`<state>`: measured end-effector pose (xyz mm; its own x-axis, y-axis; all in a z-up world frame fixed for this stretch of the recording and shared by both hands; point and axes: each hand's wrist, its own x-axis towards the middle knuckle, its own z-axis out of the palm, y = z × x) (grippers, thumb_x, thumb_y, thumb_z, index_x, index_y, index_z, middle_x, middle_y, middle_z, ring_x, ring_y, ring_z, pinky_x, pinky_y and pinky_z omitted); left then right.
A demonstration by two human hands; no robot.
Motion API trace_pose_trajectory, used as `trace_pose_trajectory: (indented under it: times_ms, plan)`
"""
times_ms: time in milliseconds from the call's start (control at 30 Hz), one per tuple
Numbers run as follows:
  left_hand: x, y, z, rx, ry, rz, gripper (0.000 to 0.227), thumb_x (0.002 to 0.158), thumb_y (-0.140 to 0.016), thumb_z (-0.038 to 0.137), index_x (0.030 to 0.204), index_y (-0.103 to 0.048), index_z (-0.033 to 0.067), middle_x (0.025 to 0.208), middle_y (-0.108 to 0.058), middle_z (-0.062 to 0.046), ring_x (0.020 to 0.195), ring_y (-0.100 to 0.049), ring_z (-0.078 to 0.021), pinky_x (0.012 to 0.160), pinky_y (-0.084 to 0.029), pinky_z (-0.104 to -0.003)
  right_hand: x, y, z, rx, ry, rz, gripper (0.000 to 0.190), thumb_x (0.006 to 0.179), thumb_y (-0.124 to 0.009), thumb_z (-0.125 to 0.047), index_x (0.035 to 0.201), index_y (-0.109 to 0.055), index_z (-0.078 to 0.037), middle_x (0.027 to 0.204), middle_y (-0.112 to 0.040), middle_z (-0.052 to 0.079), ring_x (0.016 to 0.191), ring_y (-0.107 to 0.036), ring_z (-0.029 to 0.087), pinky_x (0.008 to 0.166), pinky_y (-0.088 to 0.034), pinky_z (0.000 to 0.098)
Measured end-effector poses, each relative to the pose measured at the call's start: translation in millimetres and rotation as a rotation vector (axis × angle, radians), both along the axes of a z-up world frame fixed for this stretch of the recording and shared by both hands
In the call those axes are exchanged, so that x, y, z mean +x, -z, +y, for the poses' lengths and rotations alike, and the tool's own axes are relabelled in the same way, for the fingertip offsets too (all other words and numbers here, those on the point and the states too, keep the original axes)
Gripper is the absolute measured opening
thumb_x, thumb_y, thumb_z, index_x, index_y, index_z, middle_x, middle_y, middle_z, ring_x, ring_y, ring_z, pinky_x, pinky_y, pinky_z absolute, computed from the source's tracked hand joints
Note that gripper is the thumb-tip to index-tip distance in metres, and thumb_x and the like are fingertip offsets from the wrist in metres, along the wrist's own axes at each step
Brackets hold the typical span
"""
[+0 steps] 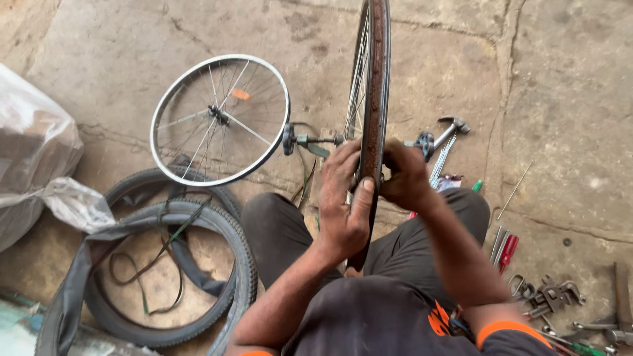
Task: The person is sitting on the floor repairing a bicycle wheel mounted on a truing stand. They use a spoke wrench to adjust the tension of the spokes and a hammer to tap the rim, likely to seat the tire or adjust the rim shape. The person rotates the wheel frequently to check alignment and continues the adjustment process.
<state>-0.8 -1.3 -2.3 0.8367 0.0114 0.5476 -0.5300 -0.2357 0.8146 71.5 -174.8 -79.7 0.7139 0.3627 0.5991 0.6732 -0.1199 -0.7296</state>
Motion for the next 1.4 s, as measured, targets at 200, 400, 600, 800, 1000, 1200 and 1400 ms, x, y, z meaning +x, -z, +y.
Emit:
trace_pose_trajectory:
  times_ms: [200,400,600,800,1000,1200,1400]
  plan:
    - [-1,0,5,0.033,-0.008,0.002,0.040,0.106,-0.054,0.013,0.142,-0.056,-0.0035,0.155,-0.055,-0.020,0.152,-0.048,-0.0368,0.133,-0.035,-0.050,-14,9,19,-0.063,0.042,-0.027,0.036,0.096,-0.072,-0.024,0.115,-0.064,0.005,0.096,-0.067,0.011,0.081,-0.070,0.022,0.071,-0.054,0.0362]
    - [-3,2,3,0.034,0.013,0.008,0.039,0.106,-0.055,0.013,0.141,-0.056,-0.0041,0.153,-0.054,-0.021,0.152,-0.044,-0.0394,0.130,-0.035,-0.050,31,-15,-14,0.326,-0.857,0.670,0.044,0.096,-0.076,-0.018,0.131,-0.066,0.007,0.098,-0.071,0.008,0.079,-0.064,0.008,0.069,-0.054,0.0255]
    - [3,0,2,0.007,0.038,0.056,0.041,0.106,-0.055,0.013,0.143,-0.055,-0.0043,0.154,-0.053,-0.021,0.152,-0.044,-0.0370,0.129,-0.036,-0.049,-3,-18,15,0.418,-0.273,0.262,0.039,0.092,-0.081,-0.015,0.119,-0.061,0.005,0.107,-0.068,0.012,0.097,-0.068,0.016,0.088,-0.058,0.0325]
    - [4,2,1,-0.005,0.018,0.056,0.042,0.105,-0.054,0.013,0.143,-0.055,-0.0044,0.155,-0.052,-0.021,0.151,-0.047,-0.0369,0.128,-0.038,-0.048,-7,-38,58,0.180,0.553,-0.704,0.026,0.091,-0.073,-0.013,0.084,-0.050,-0.006,0.092,-0.060,0.007,0.091,-0.066,0.025,0.083,-0.058,0.0386]
    - [7,-1,4,0.001,0.024,0.035,0.040,0.105,-0.056,0.015,0.140,-0.057,-0.0040,0.152,-0.056,-0.021,0.153,-0.046,-0.0392,0.131,-0.034,-0.051,-18,-44,30,0.168,0.018,-0.058,0.020,0.098,-0.074,-0.012,0.093,-0.058,-0.001,0.110,-0.065,0.015,0.097,-0.069,0.020,0.080,-0.062,0.0323]
    - [5,2,0,-0.030,0.028,0.054,0.039,0.106,-0.056,0.015,0.141,-0.056,-0.0037,0.150,-0.056,-0.021,0.147,-0.052,-0.0372,0.127,-0.040,-0.048,15,-31,-40,0.039,-0.466,0.346,0.022,0.097,-0.078,-0.014,0.111,-0.068,-0.001,0.102,-0.068,0.012,0.090,-0.067,0.013,0.080,-0.058,0.0287]
    - [-2,-1,0,0.011,-0.014,0.036,0.041,0.104,-0.056,0.014,0.140,-0.058,-0.0051,0.151,-0.057,-0.021,0.147,-0.051,-0.0380,0.127,-0.038,-0.048,1,-5,21,-0.090,0.246,-0.347,0.037,0.097,-0.077,-0.018,0.119,-0.059,0.006,0.102,-0.072,0.016,0.086,-0.075,0.022,0.074,-0.062,0.0330]
